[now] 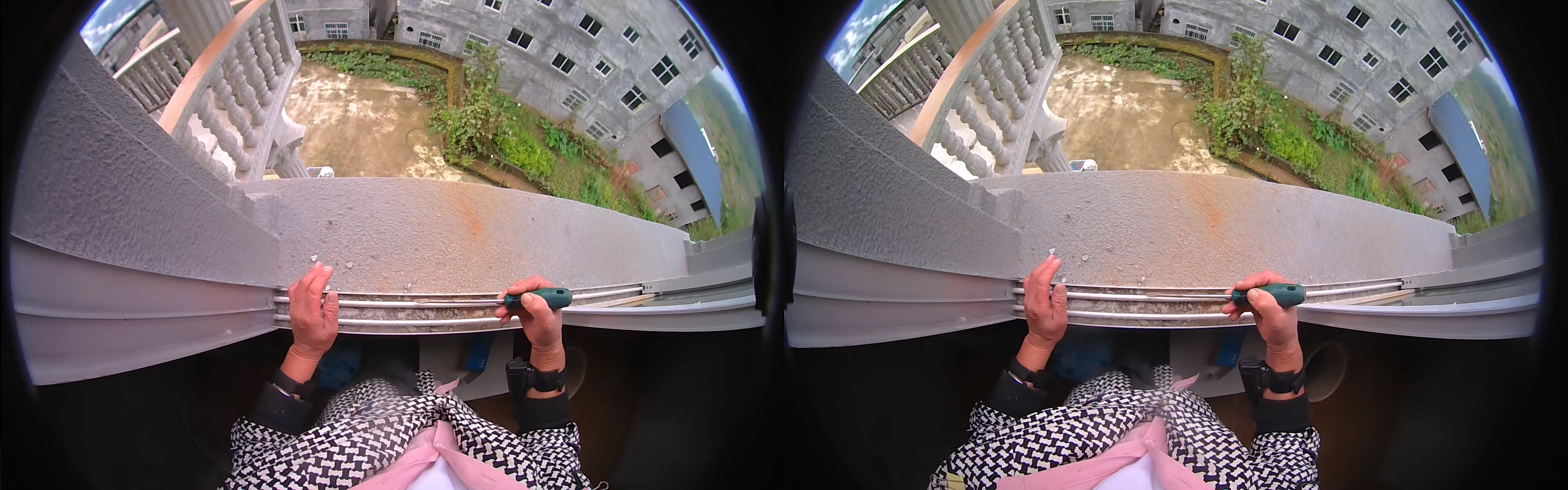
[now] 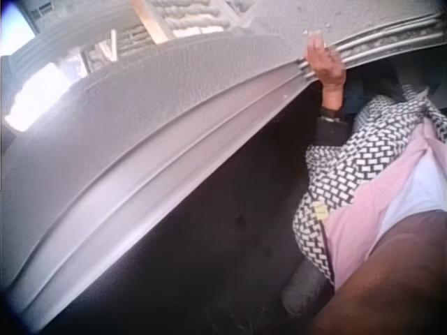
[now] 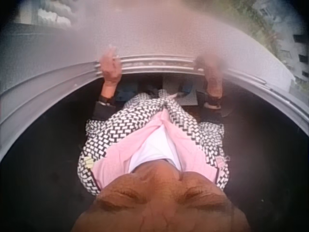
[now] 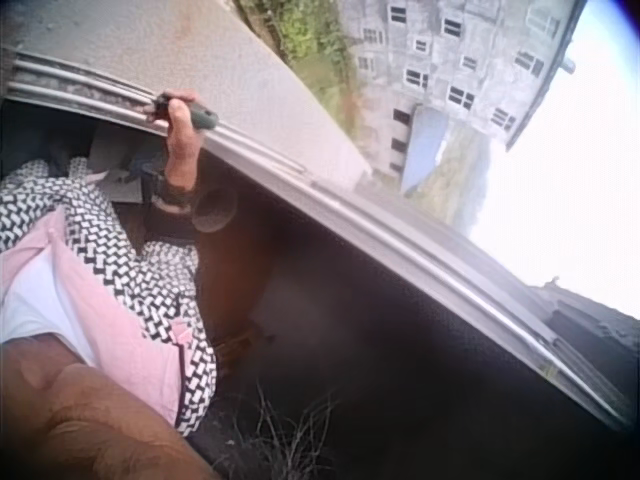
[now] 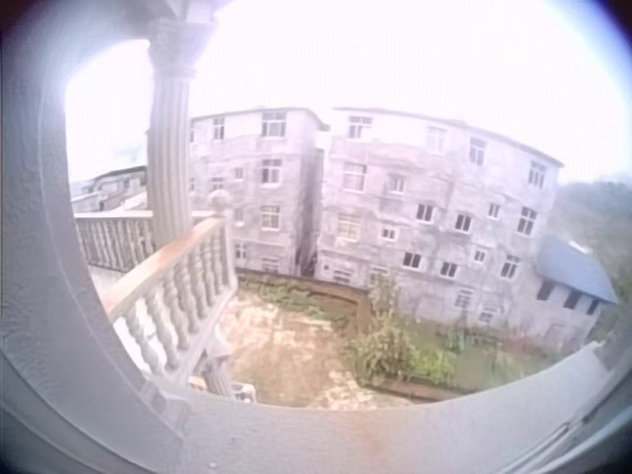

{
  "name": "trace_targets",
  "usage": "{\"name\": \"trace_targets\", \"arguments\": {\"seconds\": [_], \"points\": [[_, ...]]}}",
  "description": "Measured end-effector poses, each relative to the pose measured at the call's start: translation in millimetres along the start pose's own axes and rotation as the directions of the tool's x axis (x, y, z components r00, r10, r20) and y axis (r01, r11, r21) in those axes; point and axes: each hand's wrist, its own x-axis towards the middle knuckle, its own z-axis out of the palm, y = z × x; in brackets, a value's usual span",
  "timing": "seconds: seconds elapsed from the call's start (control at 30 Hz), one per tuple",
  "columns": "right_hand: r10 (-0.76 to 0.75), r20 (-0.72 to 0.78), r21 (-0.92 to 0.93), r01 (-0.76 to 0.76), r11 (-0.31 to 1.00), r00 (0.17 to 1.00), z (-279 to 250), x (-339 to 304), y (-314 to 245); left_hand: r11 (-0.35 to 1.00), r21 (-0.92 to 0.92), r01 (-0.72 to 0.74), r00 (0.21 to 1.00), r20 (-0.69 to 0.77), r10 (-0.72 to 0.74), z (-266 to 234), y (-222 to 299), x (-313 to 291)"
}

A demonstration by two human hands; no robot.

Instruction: The person uses a screwdriver to adjust the window frame and sash, repeatedly opening and closing the window to test the mechanism. They work on the lower track and side edges of the frame, making small adjustments throughout the clip.

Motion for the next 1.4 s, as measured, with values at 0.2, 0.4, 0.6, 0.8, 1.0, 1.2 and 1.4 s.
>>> {"name": "trace_targets", "arguments": {"seconds": [0.2, 0.4, 0.6, 0.8, 1.0, 1.2, 1.4], "points": [[0.019, -0.045, 0.031, -0.017, 0.999, 0.999, -13, -7, 6, 1.000, -0.018, -0.007, 1.000, 0.023, 0.008, -1, -4, -2], [-0.003, -0.019, -0.031, 0.003, 1.000, 1.000, -5, 3, 4, 0.995, -0.101, 0.001, 1.000, -0.011, -0.002, -3, -5, -2], [0.167, 0.185, 0.115, -0.190, 0.975, 0.968, 118, 28, 88, 0.975, -0.220, -0.043, 0.993, -0.118, 0.017, -4, -6, -6], [0.032, -0.144, 0.627, 0.066, 0.776, 0.989, 114, 45, 84, 0.941, -0.315, -0.120, 0.982, -0.175, 0.066, -32, -1, -24], [0.000, 0.221, 0.144, -0.032, 0.989, 0.975, 46, 14, 45, 0.959, -0.090, -0.268, 0.955, -0.154, 0.252, -104, 17, -39], [-0.001, 0.286, 0.138, -0.040, 0.990, 0.958, 86, 23, 84, 0.983, 0.022, -0.184, 0.965, -0.186, 0.185, -110, 44, -19], [0.034, 0.452, -0.187, 0.057, 0.981, 0.891, 147, 45, 108, 0.988, 0.153, -0.036, 0.996, 0.092, 0.023, -8, 66, -5]]}}
